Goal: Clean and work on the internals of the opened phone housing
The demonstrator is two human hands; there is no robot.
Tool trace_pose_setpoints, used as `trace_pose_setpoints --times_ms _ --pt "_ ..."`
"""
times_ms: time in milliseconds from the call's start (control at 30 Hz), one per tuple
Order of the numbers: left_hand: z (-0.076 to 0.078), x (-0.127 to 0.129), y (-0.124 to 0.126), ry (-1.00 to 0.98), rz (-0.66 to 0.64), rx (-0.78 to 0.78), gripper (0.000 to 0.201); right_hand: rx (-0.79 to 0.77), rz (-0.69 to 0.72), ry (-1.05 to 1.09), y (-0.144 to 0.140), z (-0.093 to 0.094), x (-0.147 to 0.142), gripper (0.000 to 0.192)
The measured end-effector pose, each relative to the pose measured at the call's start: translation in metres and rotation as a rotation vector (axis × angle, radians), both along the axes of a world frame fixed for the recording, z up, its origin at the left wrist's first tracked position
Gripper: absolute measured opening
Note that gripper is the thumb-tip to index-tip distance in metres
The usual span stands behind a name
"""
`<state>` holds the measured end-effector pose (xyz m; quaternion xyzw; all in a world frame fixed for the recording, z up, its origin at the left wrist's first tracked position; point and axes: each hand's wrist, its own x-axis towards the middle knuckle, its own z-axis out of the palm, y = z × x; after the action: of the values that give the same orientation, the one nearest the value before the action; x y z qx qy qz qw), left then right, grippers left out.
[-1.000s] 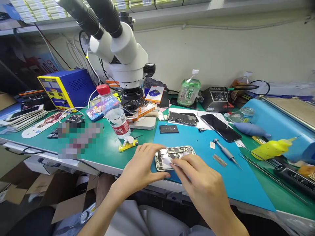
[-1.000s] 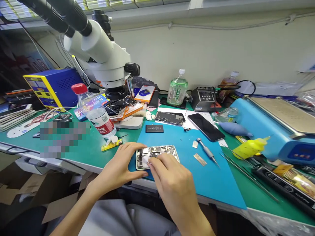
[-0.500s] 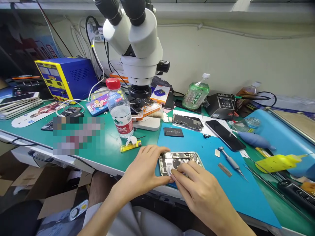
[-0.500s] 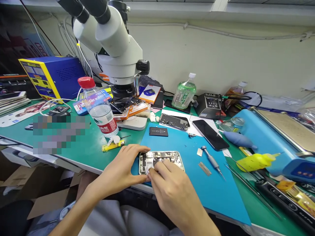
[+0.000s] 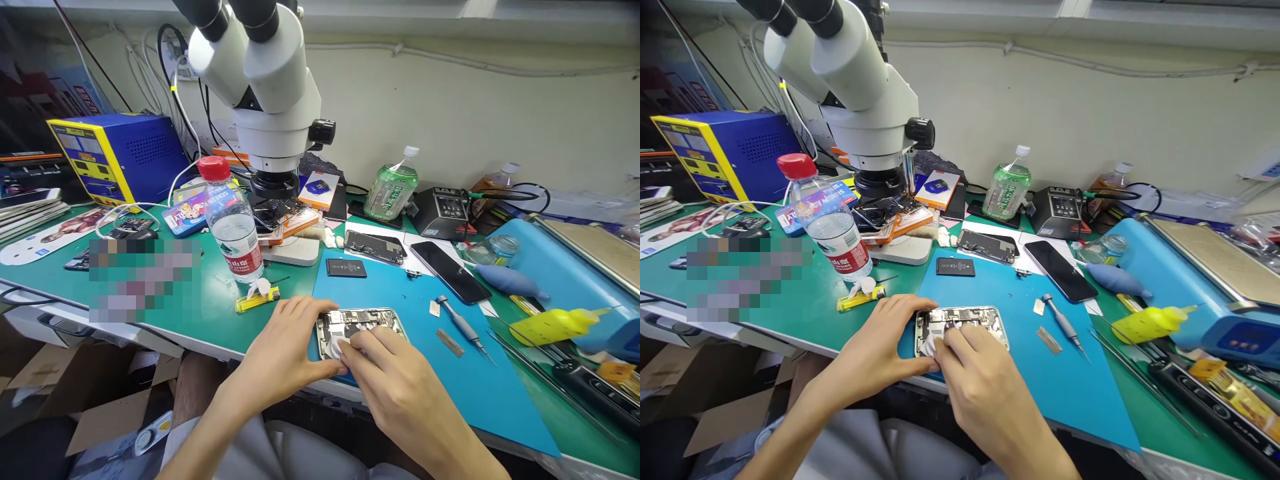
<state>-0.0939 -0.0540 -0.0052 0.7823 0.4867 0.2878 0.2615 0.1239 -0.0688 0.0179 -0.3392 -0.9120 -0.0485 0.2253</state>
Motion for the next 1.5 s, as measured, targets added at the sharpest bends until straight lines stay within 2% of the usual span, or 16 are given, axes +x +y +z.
trace_pose_setpoints --times_ms 200,300,367,467,500,600,700,767,833,1000,1133,1300,1500 --pt "0.003 0.001 0.000 0.010 0.007 -0.001 0.069 -0.074 0.059 0.030 -0.001 0.004 0.009 0.026" --pt "0.003 0.001 0.000 0.005 0.014 -0.007 0.073 -0.072 0.050 0.152 0.001 0.007 0.017 0.023" --pt "0.002 0.000 0.000 0.007 0.018 -0.008 0.078 -0.050 -0.071 0.370 -0.002 0.008 0.028 0.018" --pt "-0.001 0.000 0.000 0.026 0.017 0.018 0.088 -0.033 -0.486 0.745 -0.014 0.004 0.059 0.014" --pt "-0.003 0.000 0.001 0.037 0.020 0.029 0.089 -0.050 -0.601 0.778 -0.019 0.001 0.072 0.017" --pt "-0.009 0.001 0.001 0.073 0.044 0.063 0.078 -0.070 -0.807 0.588 -0.036 -0.009 0.109 0.031" --pt "-0.017 0.002 0.001 0.087 0.058 0.113 0.059 0.029 -0.819 0.427 -0.050 -0.016 0.132 0.037" --pt "-0.021 0.002 0.001 0.090 0.061 0.129 0.056 0.090 -0.811 0.298 -0.056 -0.016 0.139 0.040" --pt "-0.024 0.001 0.002 0.088 0.060 0.120 0.056 0.149 -0.864 0.238 -0.058 -0.014 0.147 0.044" --pt "-0.024 0.000 0.003 0.067 0.068 0.041 0.057 0.283 -1.085 0.335 -0.040 -0.002 0.180 0.062" --pt "-0.021 0.000 0.003 0.052 0.062 0.009 0.058 0.207 -1.104 0.271 -0.011 0.000 0.203 0.086" --pt "-0.018 0.000 0.002 0.044 0.075 0.031 0.057 0.119 -1.121 0.322 0.009 -0.001 0.210 0.083" --pt "-0.016 0.001 0.002 0.085 0.081 0.038 0.056 0.108 -1.120 0.497 -0.009 0.010 0.196 0.073"
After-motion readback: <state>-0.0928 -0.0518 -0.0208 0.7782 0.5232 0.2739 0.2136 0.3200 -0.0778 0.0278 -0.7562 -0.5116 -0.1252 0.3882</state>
